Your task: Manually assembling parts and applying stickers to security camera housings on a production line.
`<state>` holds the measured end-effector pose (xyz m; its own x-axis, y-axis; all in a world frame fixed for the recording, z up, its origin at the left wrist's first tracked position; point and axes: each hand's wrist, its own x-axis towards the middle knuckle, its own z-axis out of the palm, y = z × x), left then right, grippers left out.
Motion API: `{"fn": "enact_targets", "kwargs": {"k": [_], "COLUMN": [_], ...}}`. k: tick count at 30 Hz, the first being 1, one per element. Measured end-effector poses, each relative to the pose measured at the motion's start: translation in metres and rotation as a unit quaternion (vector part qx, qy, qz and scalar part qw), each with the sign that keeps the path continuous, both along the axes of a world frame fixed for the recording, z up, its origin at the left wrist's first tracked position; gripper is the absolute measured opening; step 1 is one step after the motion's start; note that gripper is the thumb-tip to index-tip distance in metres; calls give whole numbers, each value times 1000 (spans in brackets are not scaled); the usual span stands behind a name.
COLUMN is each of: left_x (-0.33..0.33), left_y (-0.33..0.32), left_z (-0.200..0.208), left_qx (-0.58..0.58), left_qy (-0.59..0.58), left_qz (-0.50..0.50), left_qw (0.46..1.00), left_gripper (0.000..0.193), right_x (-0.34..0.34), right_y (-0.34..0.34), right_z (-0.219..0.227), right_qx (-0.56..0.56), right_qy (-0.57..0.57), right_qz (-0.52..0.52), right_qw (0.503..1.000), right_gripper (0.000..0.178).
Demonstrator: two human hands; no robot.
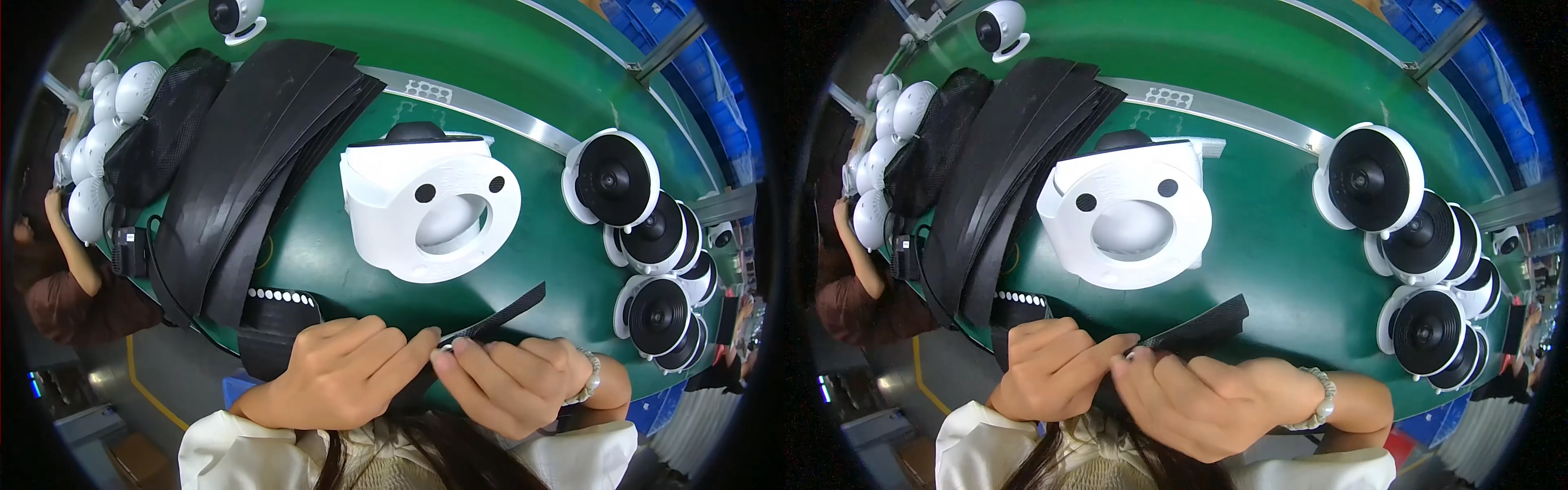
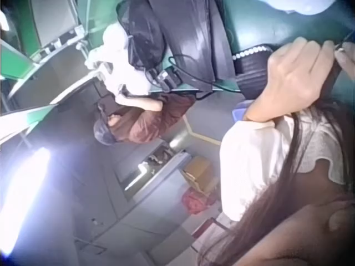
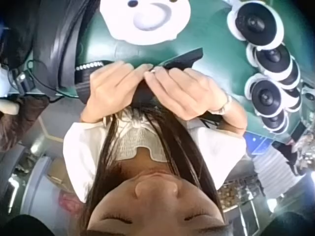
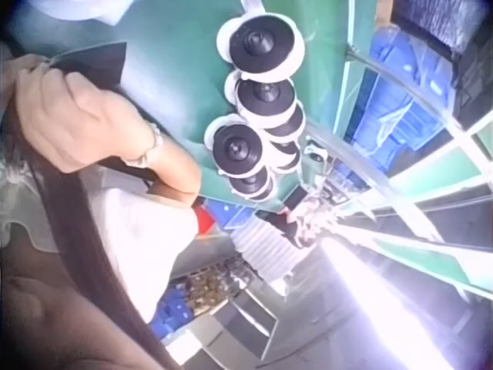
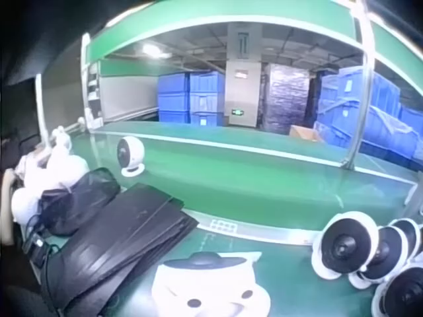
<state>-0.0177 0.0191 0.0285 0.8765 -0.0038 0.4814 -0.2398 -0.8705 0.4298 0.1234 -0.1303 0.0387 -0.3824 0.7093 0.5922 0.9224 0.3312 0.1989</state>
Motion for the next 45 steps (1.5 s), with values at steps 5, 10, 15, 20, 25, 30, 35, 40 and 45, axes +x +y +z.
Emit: {"fn": "enact_targets", "kwargs": {"k": [5,10,15,20,25,30,35,40,45], "left_x": [0,0,1,2,5,13,14,15,15], "left_y": [2,3,4,5,8,3,1,4,3], "left_z": [-3,-3,-4,-3,-9,-21,-18,-20,-28], "left_qx": [6,-3,-13,-60,-172,-320,-371,-384,-405], "left_qy": [11,15,16,36,76,152,106,81,70], "left_qz": [-7,-5,-9,-11,-10,71,119,112,103], "left_qw": [1000,1000,1000,998,982,932,915,913,906], "left_gripper": [33,34,33,29,15,11,15,16,13], "right_x": [3,9,4,9,11,5,2,2,1], "right_y": [0,4,3,4,-1,28,37,39,43], "right_z": [-3,-9,-4,-8,9,6,-2,-3,-10], "right_qx": [3,70,1,34,-158,-94,-137,-142,-110], "right_qy": [-34,-92,-29,-74,113,615,508,495,488], "right_qz": [12,19,-11,14,31,-31,-57,-67,-70], "right_qw": [999,993,1000,997,980,782,849,854,863], "right_gripper": [21,19,15,16,16,38,39,39,39]}}
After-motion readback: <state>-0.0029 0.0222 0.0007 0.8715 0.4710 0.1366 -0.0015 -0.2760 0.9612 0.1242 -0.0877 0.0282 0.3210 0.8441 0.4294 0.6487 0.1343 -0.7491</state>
